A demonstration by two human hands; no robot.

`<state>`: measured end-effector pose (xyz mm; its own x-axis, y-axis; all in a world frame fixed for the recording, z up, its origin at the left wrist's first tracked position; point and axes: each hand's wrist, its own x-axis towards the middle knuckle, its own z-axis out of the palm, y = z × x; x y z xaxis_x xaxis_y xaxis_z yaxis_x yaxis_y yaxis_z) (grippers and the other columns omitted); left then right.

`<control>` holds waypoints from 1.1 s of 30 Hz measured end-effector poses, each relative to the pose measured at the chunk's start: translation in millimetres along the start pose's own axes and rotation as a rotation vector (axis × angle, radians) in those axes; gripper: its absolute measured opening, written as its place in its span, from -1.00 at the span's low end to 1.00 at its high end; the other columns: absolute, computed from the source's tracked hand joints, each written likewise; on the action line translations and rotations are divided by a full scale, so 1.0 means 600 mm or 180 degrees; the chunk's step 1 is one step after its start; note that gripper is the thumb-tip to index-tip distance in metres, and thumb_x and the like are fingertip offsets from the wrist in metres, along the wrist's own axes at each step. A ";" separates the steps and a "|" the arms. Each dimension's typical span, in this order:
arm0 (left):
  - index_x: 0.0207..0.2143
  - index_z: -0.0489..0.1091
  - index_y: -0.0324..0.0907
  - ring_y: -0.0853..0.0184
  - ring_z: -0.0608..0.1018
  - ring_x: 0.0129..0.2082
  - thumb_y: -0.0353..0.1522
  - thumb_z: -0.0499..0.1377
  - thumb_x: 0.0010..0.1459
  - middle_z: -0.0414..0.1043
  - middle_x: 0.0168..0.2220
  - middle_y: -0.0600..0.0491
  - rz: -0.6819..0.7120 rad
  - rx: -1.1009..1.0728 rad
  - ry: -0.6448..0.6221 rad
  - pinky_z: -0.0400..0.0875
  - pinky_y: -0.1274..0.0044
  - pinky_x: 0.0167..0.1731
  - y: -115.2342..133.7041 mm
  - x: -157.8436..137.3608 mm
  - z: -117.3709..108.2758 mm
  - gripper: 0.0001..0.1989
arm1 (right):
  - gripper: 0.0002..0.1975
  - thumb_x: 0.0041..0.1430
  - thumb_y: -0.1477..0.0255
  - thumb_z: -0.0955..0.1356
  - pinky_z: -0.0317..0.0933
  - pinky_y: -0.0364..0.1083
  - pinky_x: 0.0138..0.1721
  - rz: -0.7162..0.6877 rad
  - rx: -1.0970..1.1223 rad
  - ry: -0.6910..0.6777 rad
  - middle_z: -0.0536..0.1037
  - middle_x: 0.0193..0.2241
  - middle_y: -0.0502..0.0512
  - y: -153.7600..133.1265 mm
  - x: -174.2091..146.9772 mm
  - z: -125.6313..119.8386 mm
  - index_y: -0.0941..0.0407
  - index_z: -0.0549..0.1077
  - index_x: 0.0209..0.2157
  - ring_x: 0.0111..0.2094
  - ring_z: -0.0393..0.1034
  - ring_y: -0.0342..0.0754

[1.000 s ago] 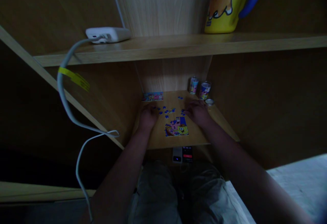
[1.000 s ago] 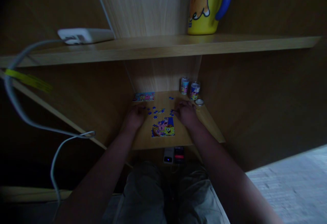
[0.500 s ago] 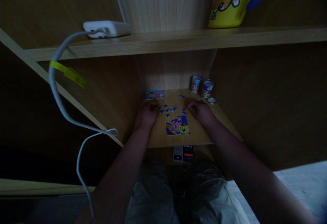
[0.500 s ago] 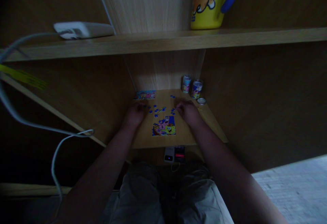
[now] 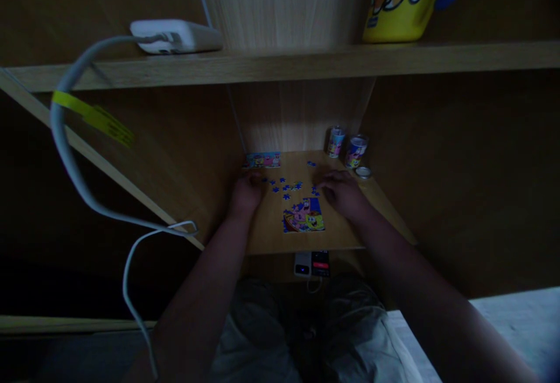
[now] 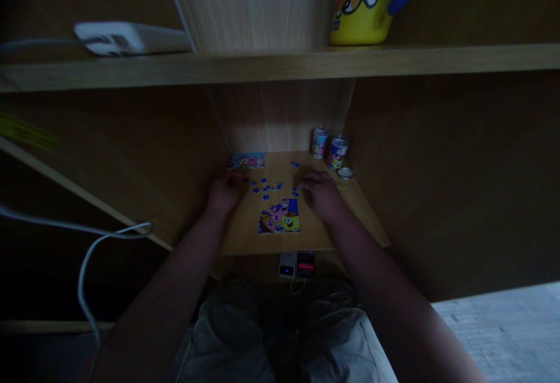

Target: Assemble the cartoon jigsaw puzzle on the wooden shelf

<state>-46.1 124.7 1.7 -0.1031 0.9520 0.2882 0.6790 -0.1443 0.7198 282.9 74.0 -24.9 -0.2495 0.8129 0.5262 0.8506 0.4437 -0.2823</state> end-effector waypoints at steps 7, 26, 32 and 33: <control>-0.03 0.65 -0.19 0.14 0.71 0.12 -0.58 0.18 0.25 0.71 0.09 -0.13 -0.0015 0.0176 -0.0035 0.53 0.36 0.24 0.004 0.004 0.000 -0.66 | -0.62 0.46 0.44 0.33 0.24 0.21 0.32 0.0214 -0.0075 0.0017 0.63 0.20 0.29 -0.010 -0.004 -0.001 0.07 0.66 0.18 0.25 0.41 0.23; -0.18 0.68 -0.18 0.17 0.74 -0.04 -0.67 0.07 0.20 0.75 -0.09 -0.05 -0.0350 0.0056 0.0031 0.58 0.34 0.16 -0.007 -0.007 -0.019 -0.58 | -0.76 0.35 0.51 0.33 0.40 0.14 0.17 0.0500 0.0320 0.0484 0.69 -0.10 0.22 -0.017 -0.010 -0.031 0.05 0.66 -0.15 -0.01 0.56 0.17; -0.04 0.67 -0.20 0.13 0.72 0.02 -0.63 0.12 0.26 0.71 0.02 -0.12 -0.0206 0.0353 0.0100 0.56 0.34 0.18 -0.008 -0.014 -0.023 -0.60 | -0.83 0.35 0.45 0.39 0.45 0.15 0.11 0.0667 0.0119 0.0535 0.67 -0.06 0.26 0.025 0.008 -0.054 0.05 0.66 -0.12 0.01 0.57 0.21; -0.02 0.67 -0.19 0.11 0.72 0.03 -0.61 0.14 0.26 0.71 0.03 -0.13 -0.0164 0.0438 0.0082 0.57 0.34 0.18 -0.008 -0.013 -0.021 -0.61 | -0.82 0.36 0.44 0.40 0.46 0.14 0.10 0.0700 0.0088 0.0518 0.67 -0.04 0.27 0.033 0.019 -0.062 0.05 0.66 -0.09 0.00 0.58 0.21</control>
<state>-57.6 114.4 3.5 -0.1578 0.9497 0.2704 0.7654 -0.0553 0.6412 314.1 78.0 5.3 0.0195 0.8206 0.5711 0.8625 0.2751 -0.4247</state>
